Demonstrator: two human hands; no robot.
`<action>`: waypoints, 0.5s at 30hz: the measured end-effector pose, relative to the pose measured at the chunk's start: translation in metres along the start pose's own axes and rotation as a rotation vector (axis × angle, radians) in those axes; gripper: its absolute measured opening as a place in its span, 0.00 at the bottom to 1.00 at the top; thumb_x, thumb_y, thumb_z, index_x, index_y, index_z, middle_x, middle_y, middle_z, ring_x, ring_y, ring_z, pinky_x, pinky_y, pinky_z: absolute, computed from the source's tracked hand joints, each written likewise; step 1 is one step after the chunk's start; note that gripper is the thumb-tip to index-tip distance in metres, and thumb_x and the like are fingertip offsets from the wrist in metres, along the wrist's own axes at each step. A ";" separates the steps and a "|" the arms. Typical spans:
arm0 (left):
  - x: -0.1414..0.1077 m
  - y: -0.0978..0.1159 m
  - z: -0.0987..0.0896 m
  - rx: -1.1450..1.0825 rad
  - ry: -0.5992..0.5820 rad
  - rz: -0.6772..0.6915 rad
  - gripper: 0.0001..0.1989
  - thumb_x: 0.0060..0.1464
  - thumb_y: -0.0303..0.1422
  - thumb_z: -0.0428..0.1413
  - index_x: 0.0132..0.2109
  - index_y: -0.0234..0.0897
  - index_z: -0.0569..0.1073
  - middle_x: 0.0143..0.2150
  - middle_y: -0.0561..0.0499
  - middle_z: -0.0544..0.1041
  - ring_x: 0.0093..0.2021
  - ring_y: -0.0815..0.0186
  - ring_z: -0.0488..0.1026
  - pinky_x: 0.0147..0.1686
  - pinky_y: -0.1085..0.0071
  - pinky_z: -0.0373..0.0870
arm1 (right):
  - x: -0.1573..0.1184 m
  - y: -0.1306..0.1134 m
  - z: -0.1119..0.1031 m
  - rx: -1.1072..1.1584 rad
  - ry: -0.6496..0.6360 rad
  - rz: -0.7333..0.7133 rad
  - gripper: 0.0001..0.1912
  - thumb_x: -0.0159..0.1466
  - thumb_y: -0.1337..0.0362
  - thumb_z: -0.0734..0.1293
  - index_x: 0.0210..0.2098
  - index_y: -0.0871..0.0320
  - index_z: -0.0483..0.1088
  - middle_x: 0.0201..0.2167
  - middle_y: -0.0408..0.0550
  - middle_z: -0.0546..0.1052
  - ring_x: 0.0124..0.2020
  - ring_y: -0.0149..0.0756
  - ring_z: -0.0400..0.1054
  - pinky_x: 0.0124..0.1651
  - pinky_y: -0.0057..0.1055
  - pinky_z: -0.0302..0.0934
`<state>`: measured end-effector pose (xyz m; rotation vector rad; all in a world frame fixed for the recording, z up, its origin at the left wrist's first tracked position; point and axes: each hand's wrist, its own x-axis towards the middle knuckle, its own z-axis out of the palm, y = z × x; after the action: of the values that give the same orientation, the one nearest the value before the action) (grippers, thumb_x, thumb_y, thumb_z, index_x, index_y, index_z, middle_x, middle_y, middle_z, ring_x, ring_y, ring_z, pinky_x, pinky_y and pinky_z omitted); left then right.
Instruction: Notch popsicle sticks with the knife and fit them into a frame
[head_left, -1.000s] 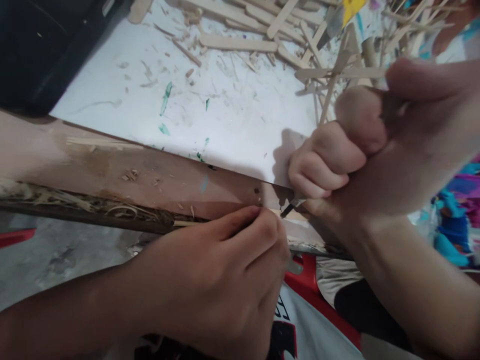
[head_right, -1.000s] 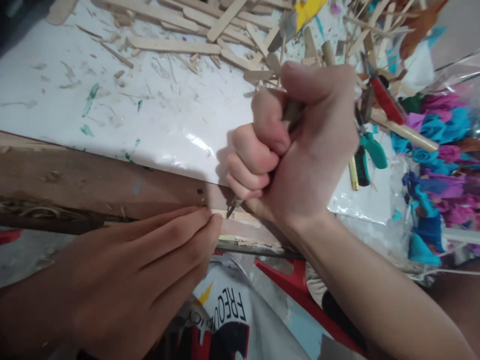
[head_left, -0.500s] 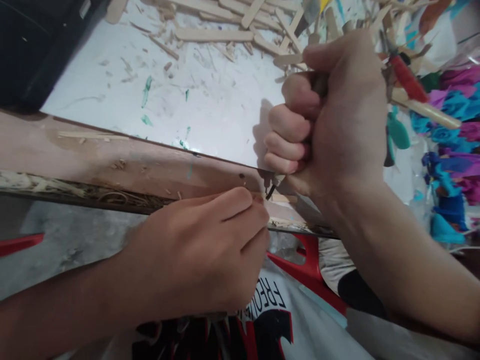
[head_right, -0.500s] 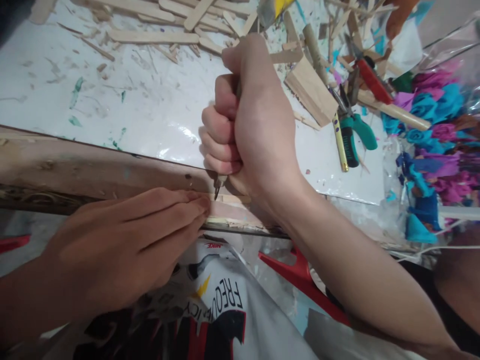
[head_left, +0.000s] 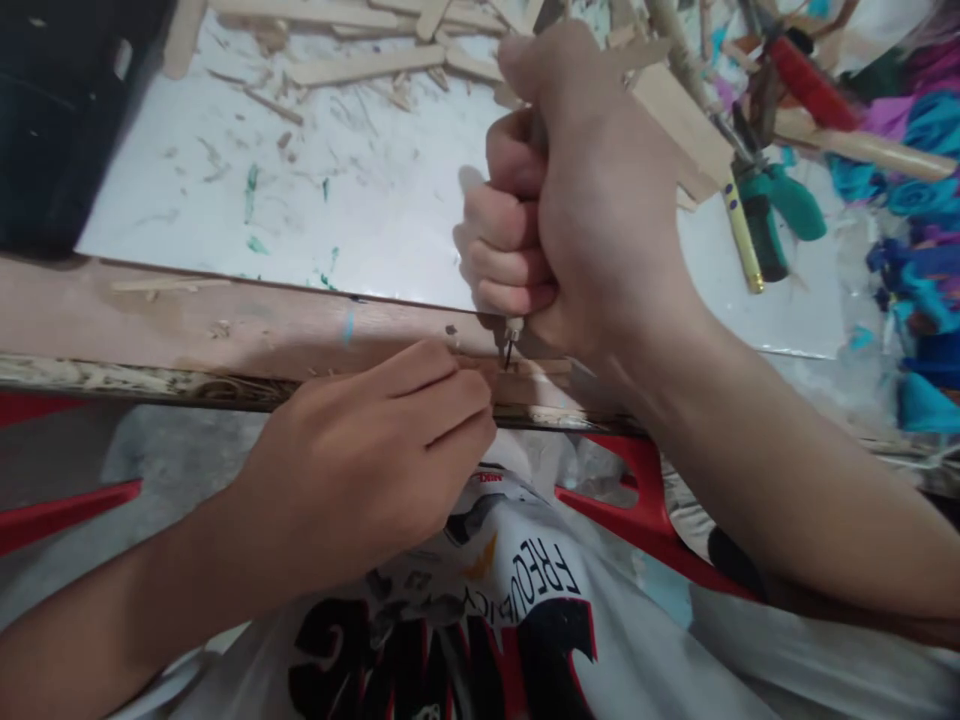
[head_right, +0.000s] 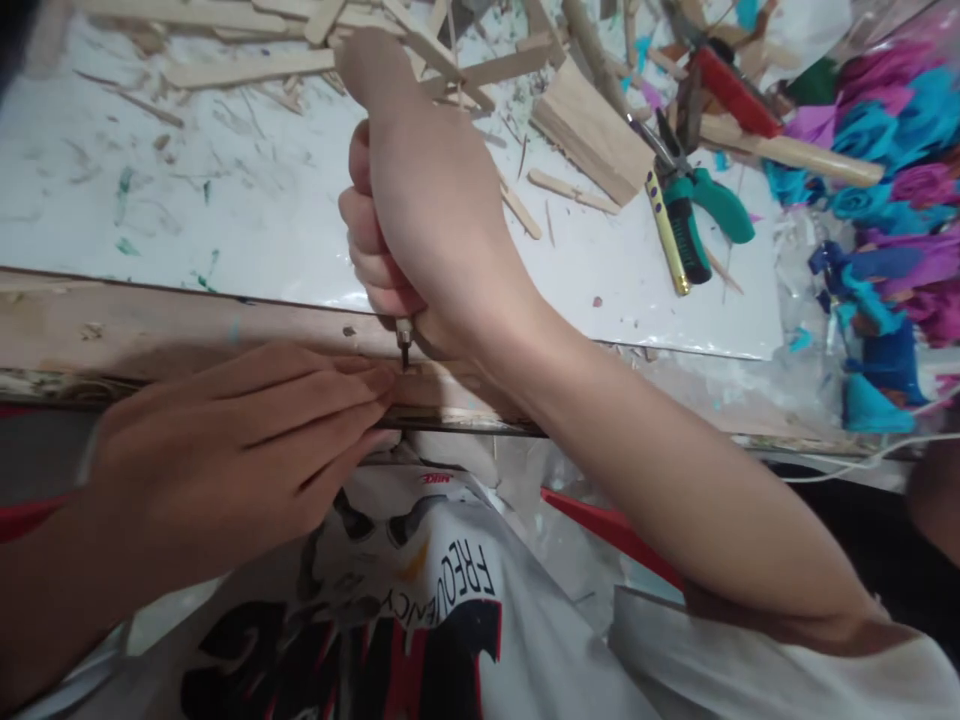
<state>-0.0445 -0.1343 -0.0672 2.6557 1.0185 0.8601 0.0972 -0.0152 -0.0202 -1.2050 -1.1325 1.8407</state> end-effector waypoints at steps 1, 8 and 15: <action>0.000 0.001 0.000 0.050 0.007 -0.010 0.05 0.65 0.25 0.59 0.47 0.29 0.77 0.48 0.43 0.82 0.49 0.53 0.78 0.44 0.57 0.81 | 0.000 0.000 -0.004 -0.021 -0.022 -0.035 0.25 0.76 0.54 0.58 0.28 0.53 0.39 0.23 0.37 0.39 0.18 0.28 0.29 0.19 0.29 0.25; 0.001 0.004 0.002 0.100 -0.065 -0.050 0.06 0.68 0.27 0.57 0.49 0.32 0.78 0.54 0.46 0.81 0.53 0.57 0.78 0.49 0.59 0.81 | 0.001 -0.009 -0.018 0.034 -0.114 0.075 0.28 0.74 0.50 0.63 0.26 0.53 0.42 0.22 0.38 0.41 0.18 0.28 0.31 0.17 0.31 0.26; 0.005 0.005 -0.001 0.100 -0.034 -0.033 0.07 0.67 0.27 0.58 0.47 0.32 0.80 0.52 0.48 0.83 0.51 0.57 0.79 0.46 0.60 0.82 | 0.001 -0.011 -0.012 0.063 -0.072 0.080 0.30 0.81 0.49 0.48 0.24 0.55 0.40 0.19 0.38 0.39 0.14 0.28 0.30 0.13 0.28 0.29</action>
<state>-0.0393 -0.1348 -0.0623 2.7168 1.1228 0.7744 0.1087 -0.0058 -0.0127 -1.1715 -1.0704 1.9801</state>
